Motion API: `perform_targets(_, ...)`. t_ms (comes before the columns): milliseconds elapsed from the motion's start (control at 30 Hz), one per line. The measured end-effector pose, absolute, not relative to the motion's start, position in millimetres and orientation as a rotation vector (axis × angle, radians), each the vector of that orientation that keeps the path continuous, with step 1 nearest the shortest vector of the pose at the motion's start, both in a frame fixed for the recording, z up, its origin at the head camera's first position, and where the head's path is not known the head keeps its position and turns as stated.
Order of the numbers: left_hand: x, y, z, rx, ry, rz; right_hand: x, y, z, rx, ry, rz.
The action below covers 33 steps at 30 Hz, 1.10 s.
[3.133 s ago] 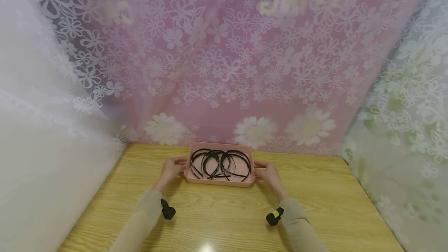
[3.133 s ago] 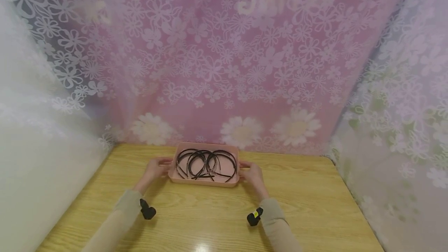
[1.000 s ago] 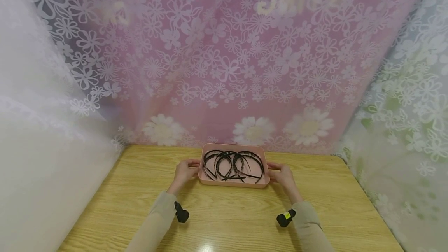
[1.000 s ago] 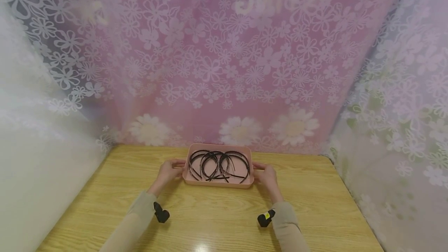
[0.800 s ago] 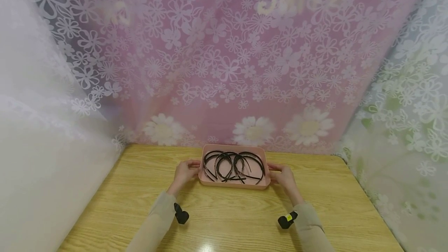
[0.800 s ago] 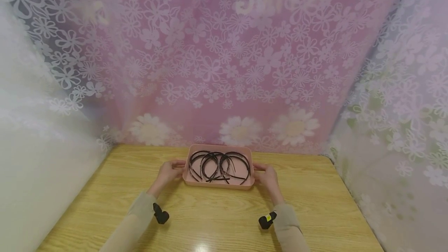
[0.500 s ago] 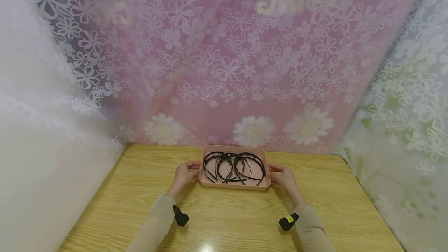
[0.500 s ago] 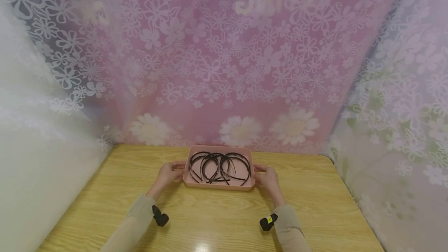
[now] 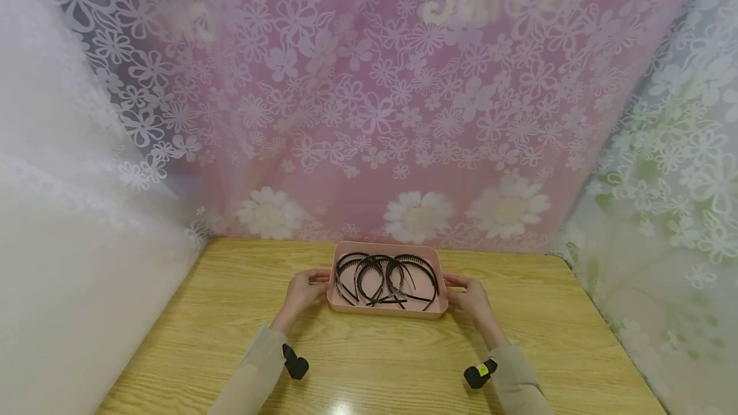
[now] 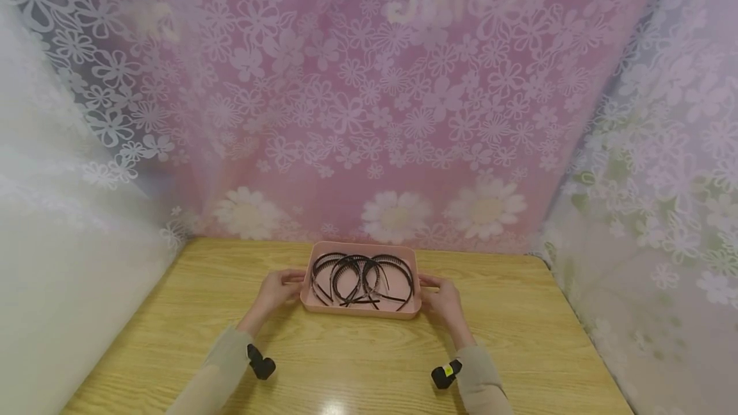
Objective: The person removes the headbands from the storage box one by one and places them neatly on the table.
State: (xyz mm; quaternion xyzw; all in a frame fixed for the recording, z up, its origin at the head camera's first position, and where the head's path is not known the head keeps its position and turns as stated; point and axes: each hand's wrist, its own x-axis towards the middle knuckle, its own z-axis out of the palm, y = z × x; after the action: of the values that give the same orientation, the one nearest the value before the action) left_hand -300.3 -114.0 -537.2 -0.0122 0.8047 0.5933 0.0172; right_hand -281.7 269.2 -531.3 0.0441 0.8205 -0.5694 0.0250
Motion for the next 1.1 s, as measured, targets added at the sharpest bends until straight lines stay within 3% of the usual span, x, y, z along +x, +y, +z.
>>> perform_targets(1100, -275, -115, -537, -0.023, 2.461, 1.878, -254, 270, -528, 0.131, 2.508, -1.769)
